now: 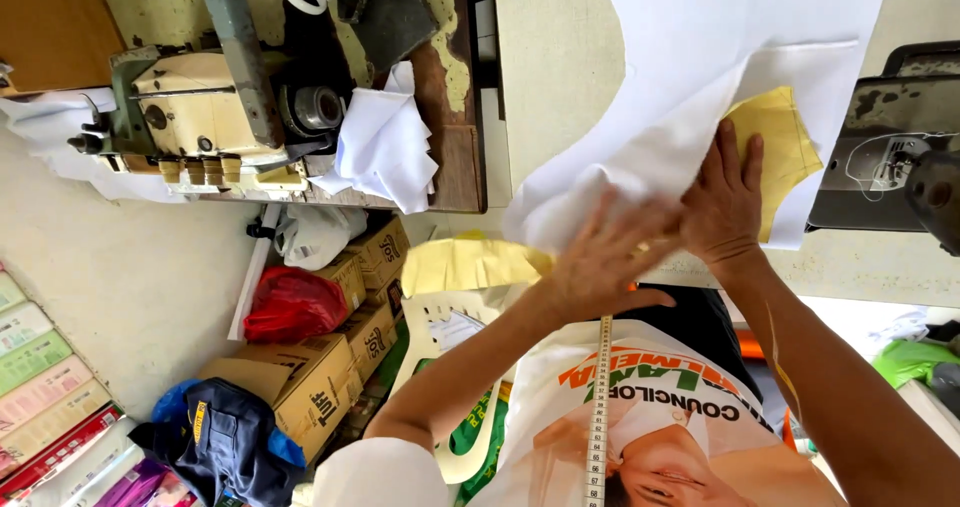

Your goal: Organizing and smoothing fabric pattern pieces on a work table in a sewing factory.

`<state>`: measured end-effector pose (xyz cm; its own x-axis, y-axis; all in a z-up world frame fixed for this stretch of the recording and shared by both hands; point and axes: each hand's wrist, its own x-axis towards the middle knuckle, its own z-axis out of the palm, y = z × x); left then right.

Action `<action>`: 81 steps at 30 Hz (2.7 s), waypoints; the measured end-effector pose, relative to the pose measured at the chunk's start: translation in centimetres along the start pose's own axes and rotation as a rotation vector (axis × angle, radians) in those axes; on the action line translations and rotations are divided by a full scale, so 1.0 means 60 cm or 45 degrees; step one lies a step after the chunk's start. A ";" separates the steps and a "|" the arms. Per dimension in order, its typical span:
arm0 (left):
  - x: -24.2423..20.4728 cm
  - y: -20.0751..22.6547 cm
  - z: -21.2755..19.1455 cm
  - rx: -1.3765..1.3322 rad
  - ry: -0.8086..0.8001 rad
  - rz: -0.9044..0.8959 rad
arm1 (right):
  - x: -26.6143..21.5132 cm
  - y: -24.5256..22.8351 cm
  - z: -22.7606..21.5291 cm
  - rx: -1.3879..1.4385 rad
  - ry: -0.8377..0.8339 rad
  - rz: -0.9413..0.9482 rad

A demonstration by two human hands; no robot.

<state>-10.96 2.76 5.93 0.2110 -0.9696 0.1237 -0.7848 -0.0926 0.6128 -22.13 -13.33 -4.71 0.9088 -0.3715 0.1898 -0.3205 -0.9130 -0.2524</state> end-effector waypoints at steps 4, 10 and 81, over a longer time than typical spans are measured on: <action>-0.078 -0.096 -0.062 0.218 -0.063 -0.519 | 0.010 -0.002 -0.008 -0.028 0.008 0.004; -0.230 -0.316 -0.049 0.746 -0.079 -0.484 | 0.015 -0.005 -0.012 0.022 0.063 0.002; -0.228 -0.244 0.045 0.699 0.367 -0.825 | -0.209 0.057 -0.095 0.247 0.117 0.964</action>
<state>-3.95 16.75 -6.84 0.7895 -0.6020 0.1197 -0.6136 -0.7689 0.1800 -36.18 -12.77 -2.55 0.4335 -0.9008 -0.0242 -0.7833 -0.3635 -0.5043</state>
